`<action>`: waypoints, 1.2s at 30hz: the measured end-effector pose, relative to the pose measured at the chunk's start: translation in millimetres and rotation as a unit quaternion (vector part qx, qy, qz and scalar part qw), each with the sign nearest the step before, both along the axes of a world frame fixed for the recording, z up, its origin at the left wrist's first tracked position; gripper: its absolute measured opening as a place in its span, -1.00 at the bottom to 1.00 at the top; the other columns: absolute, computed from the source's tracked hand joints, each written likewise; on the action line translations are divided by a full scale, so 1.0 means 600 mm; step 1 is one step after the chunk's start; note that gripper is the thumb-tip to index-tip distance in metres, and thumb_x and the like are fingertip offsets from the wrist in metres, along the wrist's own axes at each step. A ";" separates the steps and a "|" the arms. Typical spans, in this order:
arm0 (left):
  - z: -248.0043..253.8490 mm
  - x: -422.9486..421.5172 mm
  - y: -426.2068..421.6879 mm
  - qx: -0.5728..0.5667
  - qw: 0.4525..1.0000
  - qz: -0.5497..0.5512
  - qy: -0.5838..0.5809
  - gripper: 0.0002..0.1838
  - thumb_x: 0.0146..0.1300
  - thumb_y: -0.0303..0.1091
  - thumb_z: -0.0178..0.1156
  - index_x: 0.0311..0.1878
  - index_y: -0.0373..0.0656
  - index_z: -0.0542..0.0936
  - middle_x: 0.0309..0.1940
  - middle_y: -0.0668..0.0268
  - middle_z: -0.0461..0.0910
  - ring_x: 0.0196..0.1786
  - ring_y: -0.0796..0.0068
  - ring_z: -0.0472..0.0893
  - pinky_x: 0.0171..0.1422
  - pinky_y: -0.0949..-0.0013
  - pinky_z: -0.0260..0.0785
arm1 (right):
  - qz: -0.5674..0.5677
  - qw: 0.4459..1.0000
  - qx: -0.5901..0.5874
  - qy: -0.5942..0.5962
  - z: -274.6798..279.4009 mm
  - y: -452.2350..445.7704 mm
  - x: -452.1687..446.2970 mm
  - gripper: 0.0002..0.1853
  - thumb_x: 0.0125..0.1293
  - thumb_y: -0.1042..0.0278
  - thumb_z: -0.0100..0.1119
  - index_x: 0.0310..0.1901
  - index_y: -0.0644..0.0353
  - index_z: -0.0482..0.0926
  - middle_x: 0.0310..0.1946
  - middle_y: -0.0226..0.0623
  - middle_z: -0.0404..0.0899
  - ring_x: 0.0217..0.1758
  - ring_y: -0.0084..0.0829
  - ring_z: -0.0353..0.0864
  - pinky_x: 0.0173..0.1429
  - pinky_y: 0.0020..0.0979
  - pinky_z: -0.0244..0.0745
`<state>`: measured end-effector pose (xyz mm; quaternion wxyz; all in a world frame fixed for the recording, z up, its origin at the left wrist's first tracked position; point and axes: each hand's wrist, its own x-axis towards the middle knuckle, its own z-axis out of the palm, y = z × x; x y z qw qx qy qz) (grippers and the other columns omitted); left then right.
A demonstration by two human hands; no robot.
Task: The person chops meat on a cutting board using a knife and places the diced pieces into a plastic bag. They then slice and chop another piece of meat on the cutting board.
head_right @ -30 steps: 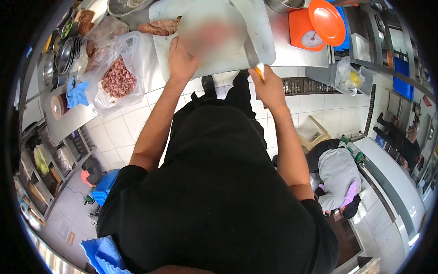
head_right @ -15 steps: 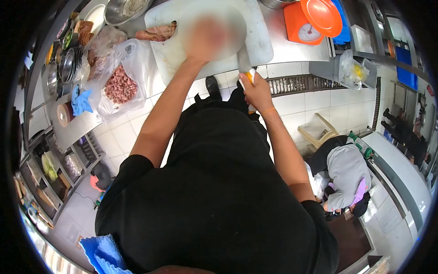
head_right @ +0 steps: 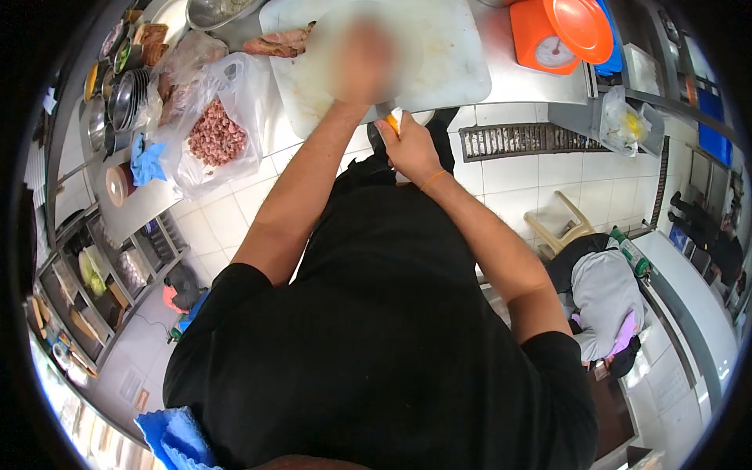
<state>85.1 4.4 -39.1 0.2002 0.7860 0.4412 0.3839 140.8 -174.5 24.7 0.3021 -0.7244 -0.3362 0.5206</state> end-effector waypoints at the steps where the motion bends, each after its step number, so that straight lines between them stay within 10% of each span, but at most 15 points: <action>1: -0.002 0.000 0.001 -0.003 1.000 0.008 -0.012 -0.78 0.30 -0.35 0.34 -0.01 -0.08 0.79 0.28 0.09 0.63 0.31 -0.06 0.60 0.37 -0.01 0.54 | 0.000 1.000 -0.004 0.007 0.000 0.003 -0.005 -0.52 0.65 0.00 0.22 0.00 0.42 0.50 -0.54 -0.09 0.68 -0.63 -0.31 0.70 -0.49 -0.24 0.59; 14: 0.024 -0.014 0.015 -0.184 0.956 0.080 -0.213 -0.78 0.11 -0.59 0.31 -0.17 -0.17 0.79 0.11 0.15 0.69 0.12 0.08 0.67 0.23 0.13 0.57 | 0.038 0.998 0.003 0.051 0.030 0.031 -0.021 -0.63 0.65 0.13 0.20 0.02 0.38 0.48 -0.52 -0.21 0.64 -0.62 -0.39 0.68 -0.48 -0.30 0.58; 17: 0.037 -0.030 0.047 -0.029 0.969 0.100 -0.225 -0.80 0.12 -0.61 0.30 -0.20 -0.19 0.79 0.09 0.13 0.69 0.06 0.14 0.68 0.05 0.23 0.62 | 0.079 0.996 0.038 -0.002 0.067 0.051 -0.029 -0.64 0.65 0.14 0.21 -0.02 0.36 0.50 -0.53 -0.22 0.64 -0.62 -0.41 0.68 -0.48 -0.29 0.56; 22: 0.179 -0.137 0.069 -0.062 0.938 0.111 -0.321 -0.68 0.34 -0.77 0.14 0.07 -0.32 0.71 0.32 0.13 0.50 -0.24 0.56 0.62 -0.16 0.49 0.59 | 0.173 0.964 0.190 -0.072 0.091 0.100 -0.073 -0.61 0.60 0.12 0.25 -0.02 0.39 0.48 -0.45 0.18 0.69 -0.42 0.22 0.73 -0.27 0.09 0.61; 28: 0.187 -0.372 0.078 0.197 0.896 0.313 -0.245 -0.80 0.41 -0.53 0.31 0.06 -0.25 0.69 0.21 0.13 0.61 0.14 0.19 0.67 0.23 0.21 0.60 | 0.372 0.890 0.222 -0.143 0.158 0.162 -0.164 -0.57 0.59 0.06 0.24 -0.04 0.39 0.49 -0.36 0.29 0.69 -0.23 0.37 0.70 -0.07 0.20 0.57; 34: 0.040 -0.528 0.043 -0.136 0.918 0.372 -0.019 -0.49 0.64 -0.02 0.15 0.31 -0.32 0.62 0.39 -0.06 0.56 0.39 -0.11 0.58 0.51 -0.12 0.41 | 0.403 0.886 0.158 -0.166 0.146 0.187 -0.147 -0.56 0.59 0.03 0.25 -0.04 0.38 0.52 -0.32 0.24 0.71 -0.18 0.35 0.70 -0.03 0.15 0.57; 36: 0.003 -0.527 0.035 -0.061 0.925 0.358 0.110 -0.36 0.65 0.12 0.06 0.45 -0.28 0.55 0.50 -0.11 0.48 0.56 -0.16 0.41 0.67 -0.15 0.17 | 0.402 0.883 0.161 -0.180 0.155 0.182 -0.101 -0.57 0.62 0.04 0.25 -0.05 0.36 0.52 -0.39 0.12 0.70 -0.33 0.12 0.75 -0.17 0.01 0.60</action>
